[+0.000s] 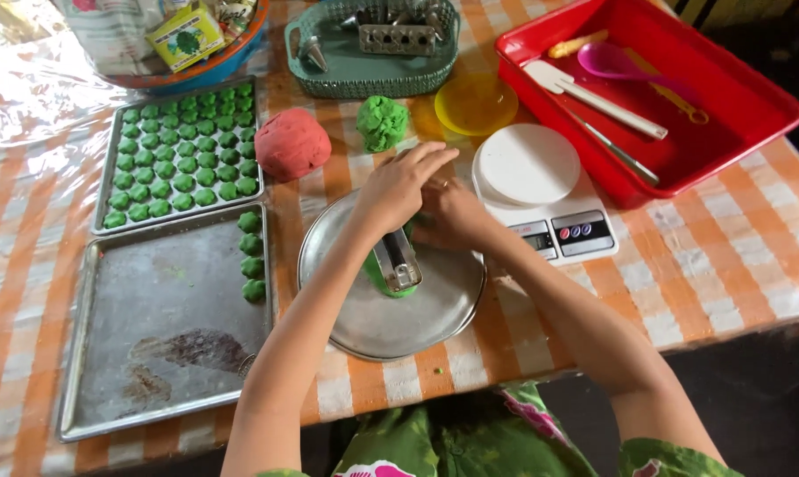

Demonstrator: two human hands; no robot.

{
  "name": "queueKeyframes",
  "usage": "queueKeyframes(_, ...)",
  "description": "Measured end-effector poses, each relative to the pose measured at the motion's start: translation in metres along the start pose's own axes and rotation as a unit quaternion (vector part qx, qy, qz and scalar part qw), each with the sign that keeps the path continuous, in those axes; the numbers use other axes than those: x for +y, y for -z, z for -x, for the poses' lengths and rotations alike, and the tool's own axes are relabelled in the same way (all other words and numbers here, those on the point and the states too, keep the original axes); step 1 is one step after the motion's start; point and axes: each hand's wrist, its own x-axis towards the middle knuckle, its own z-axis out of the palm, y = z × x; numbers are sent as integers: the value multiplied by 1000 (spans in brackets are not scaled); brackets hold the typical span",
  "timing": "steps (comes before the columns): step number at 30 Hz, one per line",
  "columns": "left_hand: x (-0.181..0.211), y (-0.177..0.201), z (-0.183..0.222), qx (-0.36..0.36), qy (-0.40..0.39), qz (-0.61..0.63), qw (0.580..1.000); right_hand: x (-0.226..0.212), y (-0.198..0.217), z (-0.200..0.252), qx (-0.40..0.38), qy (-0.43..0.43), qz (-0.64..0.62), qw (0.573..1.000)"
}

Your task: Kneading, rolling, and cutting green dough into small shapes using a rolling pin and a metal cutter.

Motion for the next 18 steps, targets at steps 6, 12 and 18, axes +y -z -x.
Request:
queueKeyframes(6, 5, 7, 0, -35, 4, 14, 999, -22, 43, 7, -89, -28, -122, 988)
queueKeyframes(12, 1, 4, -1, -37, 8, 22, 999, -51, 79, -4, -140, -85, -136, 977)
queueKeyframes(18, 7, 9, 1, -25, 10, 16, 1000, -22, 57, 4, -76, -291, -155, 941)
